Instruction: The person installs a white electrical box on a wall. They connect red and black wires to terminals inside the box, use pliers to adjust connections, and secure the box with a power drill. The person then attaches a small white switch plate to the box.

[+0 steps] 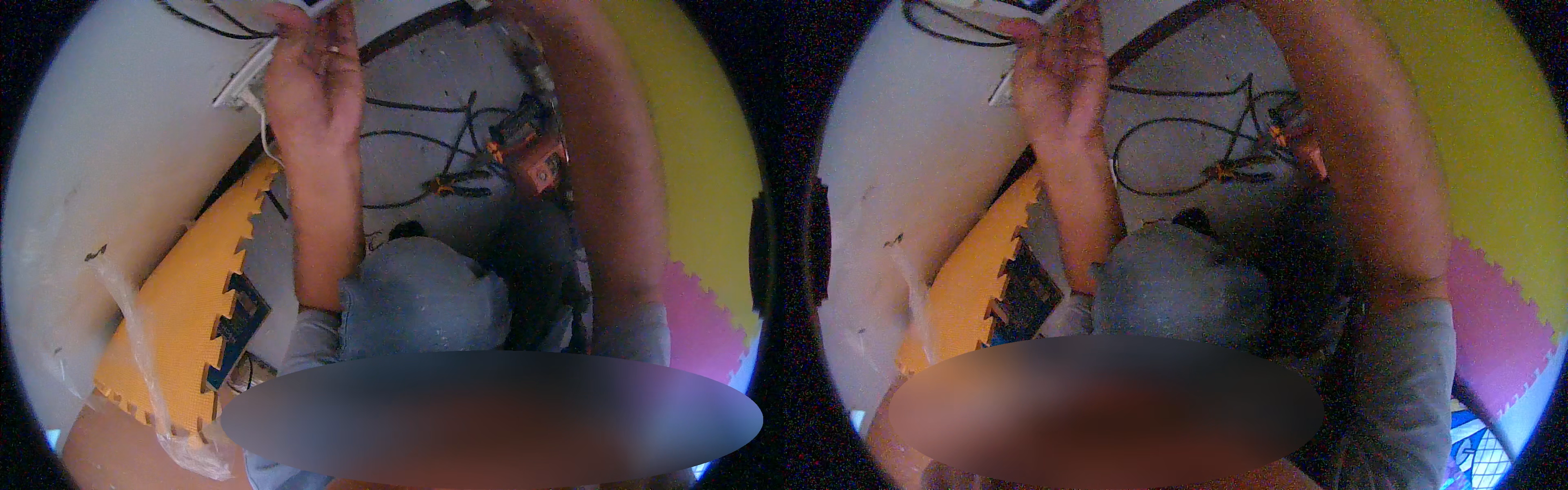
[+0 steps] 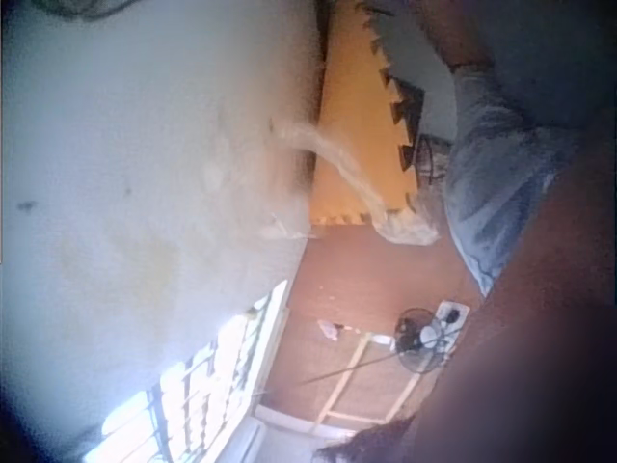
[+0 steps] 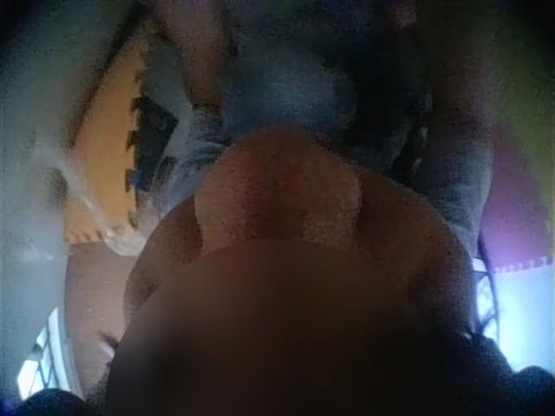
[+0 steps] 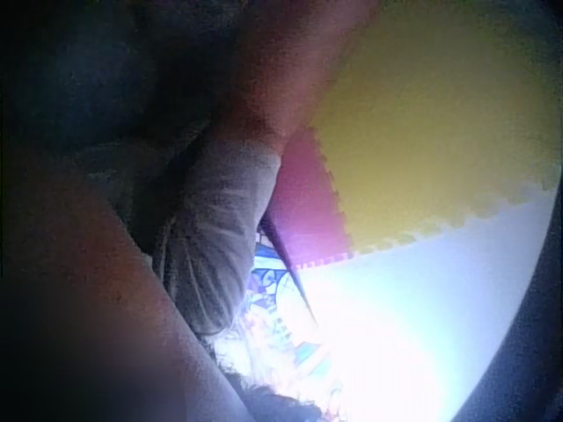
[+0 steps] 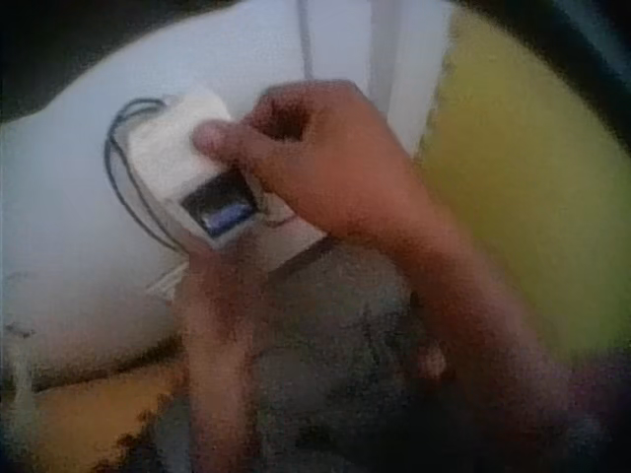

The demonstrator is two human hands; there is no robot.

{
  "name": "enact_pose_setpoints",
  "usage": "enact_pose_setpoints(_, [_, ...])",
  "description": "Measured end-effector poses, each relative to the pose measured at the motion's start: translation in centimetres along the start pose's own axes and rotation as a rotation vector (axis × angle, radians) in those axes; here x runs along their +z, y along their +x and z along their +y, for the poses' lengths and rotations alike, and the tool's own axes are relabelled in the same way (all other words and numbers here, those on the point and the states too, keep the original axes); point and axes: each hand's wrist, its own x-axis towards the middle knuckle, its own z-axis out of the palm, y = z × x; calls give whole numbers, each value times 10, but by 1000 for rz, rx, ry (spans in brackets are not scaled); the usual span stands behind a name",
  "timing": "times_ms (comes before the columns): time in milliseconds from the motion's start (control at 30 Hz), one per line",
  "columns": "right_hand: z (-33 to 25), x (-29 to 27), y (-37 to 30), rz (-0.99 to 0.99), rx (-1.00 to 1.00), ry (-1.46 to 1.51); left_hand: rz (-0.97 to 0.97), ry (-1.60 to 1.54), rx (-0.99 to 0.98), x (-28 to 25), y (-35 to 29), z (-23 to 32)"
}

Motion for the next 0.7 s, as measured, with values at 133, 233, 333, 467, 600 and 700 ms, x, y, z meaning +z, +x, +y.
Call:
enact_pose_setpoints(133, [19, 2, -19, 5, 166, 169, 182, 201, 67, 9, 3, -3])
enact_pose_setpoints(233, [49, 15, -23, 3, 175, 270, 230, 58, 49, 12, 3, 1])
enact_pose_setpoints(333, [92, 46, -17, -27, -248, 212, 360, 22, -92, 3, 7, 7])
enact_pose_setpoints(467, [131, 60, -23, -71, -160, 267, 464, 368, 77, -7, 9, -3])
enact_pose_setpoints(600, [130, 68, -21, -62, -67, 700, 441, 550, 102, -1, 7, -9])
enact_pose_setpoints(700, [126, 75, -24, -62, -10, 1097, 375, 592, 55, 3, 7, -8])
